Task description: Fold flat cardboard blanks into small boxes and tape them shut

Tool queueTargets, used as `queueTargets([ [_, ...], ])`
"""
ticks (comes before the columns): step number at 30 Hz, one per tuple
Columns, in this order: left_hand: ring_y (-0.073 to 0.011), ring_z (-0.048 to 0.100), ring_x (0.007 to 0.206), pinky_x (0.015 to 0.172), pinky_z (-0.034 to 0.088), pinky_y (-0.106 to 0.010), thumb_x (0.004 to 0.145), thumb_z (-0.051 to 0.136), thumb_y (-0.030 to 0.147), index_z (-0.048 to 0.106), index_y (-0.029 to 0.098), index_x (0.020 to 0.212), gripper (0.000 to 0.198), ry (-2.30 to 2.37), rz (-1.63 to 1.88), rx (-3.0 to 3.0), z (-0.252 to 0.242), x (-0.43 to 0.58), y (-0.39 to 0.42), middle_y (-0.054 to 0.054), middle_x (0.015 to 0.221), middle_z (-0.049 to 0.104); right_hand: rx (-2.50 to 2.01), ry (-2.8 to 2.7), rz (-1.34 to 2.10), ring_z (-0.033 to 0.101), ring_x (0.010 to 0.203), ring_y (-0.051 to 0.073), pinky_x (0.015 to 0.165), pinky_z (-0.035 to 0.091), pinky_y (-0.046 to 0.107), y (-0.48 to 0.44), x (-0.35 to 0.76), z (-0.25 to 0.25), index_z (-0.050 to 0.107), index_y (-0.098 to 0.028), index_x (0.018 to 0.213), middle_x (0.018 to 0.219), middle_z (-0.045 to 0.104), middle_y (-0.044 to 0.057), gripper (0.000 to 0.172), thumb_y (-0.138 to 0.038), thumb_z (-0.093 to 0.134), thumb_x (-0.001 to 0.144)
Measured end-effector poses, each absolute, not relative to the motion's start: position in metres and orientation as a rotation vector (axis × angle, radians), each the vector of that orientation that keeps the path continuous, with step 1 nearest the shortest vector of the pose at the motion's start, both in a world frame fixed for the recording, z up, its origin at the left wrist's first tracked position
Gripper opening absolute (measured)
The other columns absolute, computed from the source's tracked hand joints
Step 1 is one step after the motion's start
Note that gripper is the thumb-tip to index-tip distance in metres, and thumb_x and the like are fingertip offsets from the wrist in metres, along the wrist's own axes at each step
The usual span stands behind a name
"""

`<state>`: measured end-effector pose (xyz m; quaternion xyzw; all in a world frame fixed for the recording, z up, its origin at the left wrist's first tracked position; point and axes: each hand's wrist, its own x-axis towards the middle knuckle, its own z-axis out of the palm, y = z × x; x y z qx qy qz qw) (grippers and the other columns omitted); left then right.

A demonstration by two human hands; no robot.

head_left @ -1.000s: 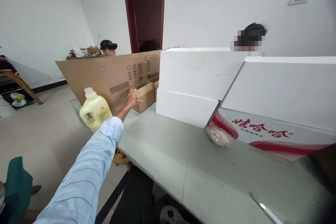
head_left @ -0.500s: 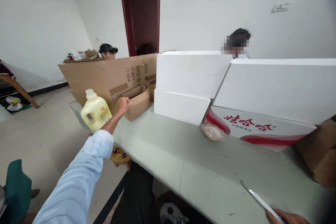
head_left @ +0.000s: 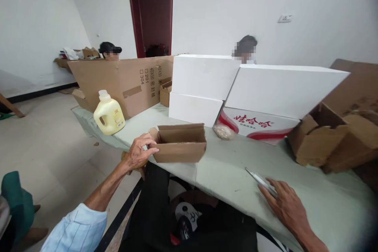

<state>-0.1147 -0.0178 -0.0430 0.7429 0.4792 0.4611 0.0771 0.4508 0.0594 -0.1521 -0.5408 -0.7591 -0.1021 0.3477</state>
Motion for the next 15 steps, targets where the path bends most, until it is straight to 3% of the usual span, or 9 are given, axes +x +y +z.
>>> queueTargets([
  [5,-0.0208,0.063,0.091,0.084,0.052,-0.034,0.090,0.074,0.021,0.075,0.022,0.081,0.008,1.254,1.358,2.287,-0.051,-0.082,-0.042,-0.005,0.093,0.066,-1.249,-1.869,0.063,0.071,0.091,0.026,0.076,0.060,0.041,0.017,0.379,-0.106,0.062,-0.022,0.134,0.114,0.072,0.012,0.054,-0.063,0.060,0.098],
  [8,-0.0222,0.064,0.099,0.090,0.054,-0.036,0.089,0.074,0.020,0.075,0.022,0.078,0.010,1.248,1.331,2.300,-0.054,-0.077,-0.052,-0.006,0.103,0.066,-1.072,-1.910,-0.013,0.070,0.106,0.029,0.088,0.061,0.046,-0.013,0.333,-0.077,0.054,-0.025,0.148,0.131,0.067,0.015,0.057,-0.051,0.066,0.099],
  [11,-0.0248,0.065,0.109,0.095,0.056,-0.040,0.089,0.075,0.019,0.078,0.023,0.080,0.010,1.240,1.274,2.323,-0.055,-0.077,-0.060,-0.009,0.117,0.067,-0.888,-2.042,-0.233,0.063,0.127,0.035,0.106,0.053,0.054,-0.035,0.296,-0.056,0.051,-0.026,0.152,0.143,0.064,0.017,0.062,-0.045,0.071,0.097],
  [15,-0.0301,0.062,0.127,0.106,0.056,-0.048,0.087,0.078,0.018,0.082,0.025,0.089,0.009,1.230,1.198,2.386,-0.056,-0.076,-0.072,-0.010,0.135,0.067,-0.772,-2.224,-0.412,0.059,0.135,0.035,0.107,0.051,0.053,-0.042,0.273,-0.048,0.060,-0.023,0.143,0.142,0.068,0.016,0.049,-0.042,0.070,0.099],
])
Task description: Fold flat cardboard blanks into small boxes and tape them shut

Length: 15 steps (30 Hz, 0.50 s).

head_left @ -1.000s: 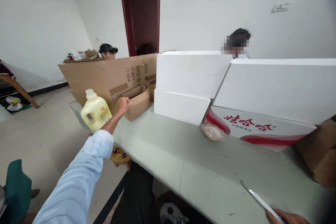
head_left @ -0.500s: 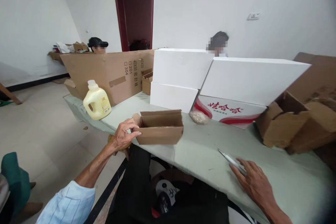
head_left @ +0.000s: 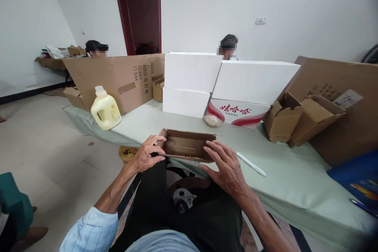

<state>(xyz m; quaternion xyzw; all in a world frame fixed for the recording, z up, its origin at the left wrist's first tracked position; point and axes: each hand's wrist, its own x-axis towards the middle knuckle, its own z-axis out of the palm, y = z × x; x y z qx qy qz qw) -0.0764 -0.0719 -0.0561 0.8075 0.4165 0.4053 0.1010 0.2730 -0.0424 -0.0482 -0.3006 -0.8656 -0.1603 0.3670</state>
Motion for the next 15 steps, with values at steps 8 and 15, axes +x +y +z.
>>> queueTargets([
  [8,-0.0345,0.050,0.147,0.113,0.055,-0.053,0.088,0.077,0.019,0.080,0.024,0.103,0.016,1.334,1.209,2.421,-0.061,-0.076,-0.092,-0.012,0.160,0.052,-0.823,-2.357,-0.444,0.062,0.126,0.030,0.104,0.048,0.047,-0.043,0.280,-0.064,0.071,-0.024,0.093,0.114,0.078,0.007,0.012,-0.027,0.064,0.102],
  [15,-0.0331,0.058,0.135,0.115,0.050,-0.056,0.093,0.074,0.032,0.075,0.024,0.126,0.035,1.409,1.226,2.433,-0.047,-0.083,-0.081,-0.013,0.142,0.067,-0.824,-2.386,-0.388,0.061,0.125,0.028,0.103,0.047,0.045,-0.048,0.279,-0.061,0.071,-0.025,0.090,0.114,0.077,0.006,0.015,-0.025,0.063,0.102],
])
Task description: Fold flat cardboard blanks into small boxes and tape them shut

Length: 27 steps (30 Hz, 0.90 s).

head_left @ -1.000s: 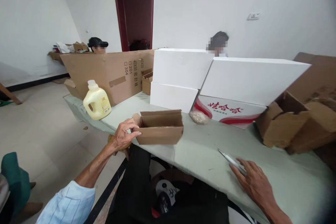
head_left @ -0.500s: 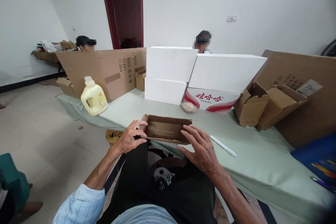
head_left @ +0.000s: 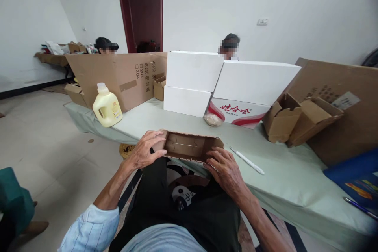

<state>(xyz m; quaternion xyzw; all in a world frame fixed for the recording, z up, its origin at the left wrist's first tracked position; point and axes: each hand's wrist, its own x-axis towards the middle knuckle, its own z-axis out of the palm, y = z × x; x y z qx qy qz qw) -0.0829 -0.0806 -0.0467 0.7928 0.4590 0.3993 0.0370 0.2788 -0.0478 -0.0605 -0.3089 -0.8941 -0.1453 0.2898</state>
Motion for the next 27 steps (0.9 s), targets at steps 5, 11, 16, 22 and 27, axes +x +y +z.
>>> queueTargets([
  [5,-0.0346,0.054,0.136,0.116,0.049,-0.058,0.085,0.078,0.023,0.075,0.026,0.124,0.040,1.504,1.173,2.473,-0.047,-0.085,-0.069,-0.010,0.132,0.070,-0.826,-2.383,-0.376,0.061,0.125,0.028,0.104,0.046,0.046,-0.048,0.278,-0.062,0.071,-0.025,0.091,0.114,0.077,0.006,0.016,-0.026,0.061,0.104],
  [11,-0.0361,0.044,0.152,0.123,0.042,-0.061,0.092,0.071,0.022,0.076,0.026,0.115,0.024,1.456,1.199,2.555,-0.043,-0.084,-0.068,-0.009,0.135,0.069,-0.807,-2.364,-0.210,0.064,0.117,0.027,0.101,0.048,0.045,-0.042,0.278,-0.059,0.071,-0.025,0.093,0.110,0.077,0.006,0.019,-0.028,0.058,0.106],
  [16,-0.0337,0.051,0.147,0.125,0.042,-0.056,0.090,0.079,0.036,0.063,0.026,0.141,0.054,1.407,1.442,2.410,-0.039,-0.095,-0.068,-0.012,0.146,0.062,-0.854,-2.235,0.223,0.066,0.095,0.024,0.088,0.052,0.040,-0.018,0.290,-0.034,0.071,-0.025,0.085,0.093,0.075,0.006,0.030,-0.044,0.060,0.104],
  [22,-0.0396,0.042,0.155,0.125,0.043,-0.058,0.066,0.100,0.026,0.019,0.035,0.170,0.132,1.362,1.113,2.495,-0.065,-0.099,-0.071,-0.018,0.168,0.039,-1.064,-1.919,0.991,0.054,0.070,0.016,0.070,0.046,0.031,0.024,0.314,-0.016,0.060,-0.021,0.068,0.070,0.061,0.000,0.056,-0.072,0.072,0.086],
  [27,-0.0410,0.040,0.157,0.124,0.044,-0.061,0.071,0.096,0.015,0.005,0.034,0.171,0.137,1.294,1.046,2.702,-0.069,-0.088,-0.069,-0.022,0.171,0.033,-1.049,-1.654,1.608,0.058,0.070,0.013,0.074,0.052,0.030,0.053,0.316,-0.038,0.064,-0.017,0.073,0.072,0.065,0.000,0.056,-0.067,0.088,0.073],
])
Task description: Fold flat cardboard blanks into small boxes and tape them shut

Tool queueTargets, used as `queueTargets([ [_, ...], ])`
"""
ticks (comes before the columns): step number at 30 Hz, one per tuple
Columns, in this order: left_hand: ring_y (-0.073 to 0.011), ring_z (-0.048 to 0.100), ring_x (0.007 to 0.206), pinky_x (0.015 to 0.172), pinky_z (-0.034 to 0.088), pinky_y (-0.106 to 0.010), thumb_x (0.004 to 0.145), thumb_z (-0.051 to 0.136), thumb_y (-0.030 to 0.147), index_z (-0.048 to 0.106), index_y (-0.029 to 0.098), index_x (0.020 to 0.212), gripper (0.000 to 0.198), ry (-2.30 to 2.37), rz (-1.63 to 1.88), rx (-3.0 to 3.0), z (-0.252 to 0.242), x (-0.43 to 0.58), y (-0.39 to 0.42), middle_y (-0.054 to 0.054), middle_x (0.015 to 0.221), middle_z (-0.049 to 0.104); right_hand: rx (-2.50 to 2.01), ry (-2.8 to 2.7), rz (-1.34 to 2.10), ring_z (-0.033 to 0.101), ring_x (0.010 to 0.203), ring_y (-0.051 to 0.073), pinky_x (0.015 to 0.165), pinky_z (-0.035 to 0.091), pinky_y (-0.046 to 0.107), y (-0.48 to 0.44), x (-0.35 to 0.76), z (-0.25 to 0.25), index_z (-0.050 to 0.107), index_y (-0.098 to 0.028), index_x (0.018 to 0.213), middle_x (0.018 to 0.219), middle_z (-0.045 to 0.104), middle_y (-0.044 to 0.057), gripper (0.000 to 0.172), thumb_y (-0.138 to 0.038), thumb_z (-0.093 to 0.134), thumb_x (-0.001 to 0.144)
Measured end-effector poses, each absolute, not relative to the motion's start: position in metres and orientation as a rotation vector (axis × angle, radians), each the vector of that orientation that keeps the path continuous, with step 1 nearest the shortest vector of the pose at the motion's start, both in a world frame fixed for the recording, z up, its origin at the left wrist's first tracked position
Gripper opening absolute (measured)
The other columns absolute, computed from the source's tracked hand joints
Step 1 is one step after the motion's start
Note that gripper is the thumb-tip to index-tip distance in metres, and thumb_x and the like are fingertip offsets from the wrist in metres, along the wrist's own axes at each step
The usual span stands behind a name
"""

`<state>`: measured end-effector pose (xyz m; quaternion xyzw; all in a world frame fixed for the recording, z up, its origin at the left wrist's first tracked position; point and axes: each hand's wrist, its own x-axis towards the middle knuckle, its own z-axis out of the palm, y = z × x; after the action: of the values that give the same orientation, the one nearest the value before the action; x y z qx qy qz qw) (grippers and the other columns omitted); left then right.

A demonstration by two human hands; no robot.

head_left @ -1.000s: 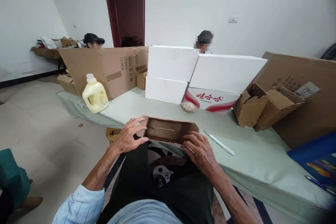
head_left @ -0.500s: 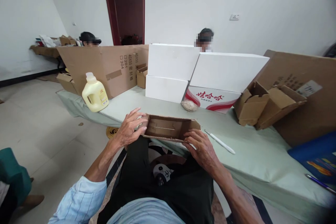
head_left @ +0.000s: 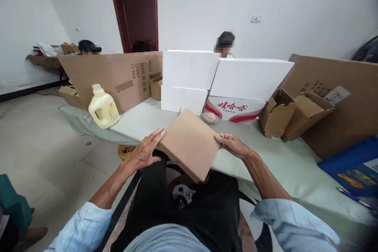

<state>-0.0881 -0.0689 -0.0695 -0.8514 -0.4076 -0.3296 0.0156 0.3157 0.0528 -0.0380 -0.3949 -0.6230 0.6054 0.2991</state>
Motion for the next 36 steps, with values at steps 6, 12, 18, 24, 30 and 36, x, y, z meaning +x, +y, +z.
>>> queueTargets([
  [6,-0.0417,0.042,0.155,0.121,0.047,-0.061,0.076,0.092,0.016,0.009,0.028,0.171,0.126,-1.053,-0.975,-2.704,-0.050,-0.079,-0.065,-0.026,0.168,0.035,-1.118,-1.574,1.803,0.063,0.065,0.017,0.068,0.058,0.035,0.077,0.302,-0.084,0.068,-0.018,0.079,0.069,0.069,0.002,0.061,-0.070,0.092,0.060],
  [12,-0.0451,0.037,0.156,0.121,0.047,-0.062,0.069,0.097,0.020,0.012,0.028,0.170,0.132,-0.996,-0.859,-2.767,-0.041,-0.071,-0.069,-0.026,0.169,0.028,-1.182,-1.561,1.812,0.071,0.076,0.024,0.073,0.059,0.039,0.083,0.296,-0.105,0.073,-0.018,0.088,0.081,0.077,0.008,0.052,-0.063,0.088,0.067],
  [18,-0.0438,0.044,0.147,0.119,0.047,-0.059,0.062,0.097,0.033,0.020,0.024,0.169,0.132,-1.207,-0.943,-2.707,-0.035,-0.063,-0.063,-0.022,0.158,0.039,-1.269,-1.586,1.570,0.069,0.077,0.023,0.069,0.056,0.035,0.080,0.294,-0.101,0.072,-0.018,0.081,0.081,0.075,0.007,0.055,-0.071,0.083,0.068],
  [24,-0.0419,0.049,0.141,0.119,0.046,-0.059,0.059,0.098,0.050,0.034,0.021,0.164,0.126,-1.592,-1.157,-2.681,-0.047,-0.066,-0.042,-0.018,0.149,0.045,-1.247,-1.583,1.192,0.067,0.107,0.026,0.084,0.056,0.035,0.054,0.302,-0.083,0.076,-0.020,0.105,0.111,0.076,0.009,0.065,-0.079,0.069,0.079],
  [30,-0.0415,0.042,0.149,0.125,0.040,-0.059,0.064,0.095,0.054,0.041,0.017,0.159,0.115,-1.599,-1.267,-2.701,-0.053,-0.065,-0.034,-0.020,0.153,0.039,-1.192,-1.779,0.843,0.070,0.105,0.026,0.085,0.058,0.036,0.022,0.303,-0.075,0.076,-0.022,0.119,0.116,0.077,0.009,0.062,-0.073,0.049,0.097],
  [36,-0.0415,0.040,0.152,0.126,0.039,-0.060,0.069,0.093,0.054,0.050,0.019,0.154,0.101,-1.515,-1.332,-2.690,-0.062,-0.067,-0.038,-0.020,0.157,0.036,-1.676,-2.062,-0.018,0.060,0.124,0.030,0.103,0.050,0.042,0.032,0.349,-0.102,0.071,-0.018,0.121,0.129,0.069,0.017,0.037,-0.037,0.044,0.104],
])
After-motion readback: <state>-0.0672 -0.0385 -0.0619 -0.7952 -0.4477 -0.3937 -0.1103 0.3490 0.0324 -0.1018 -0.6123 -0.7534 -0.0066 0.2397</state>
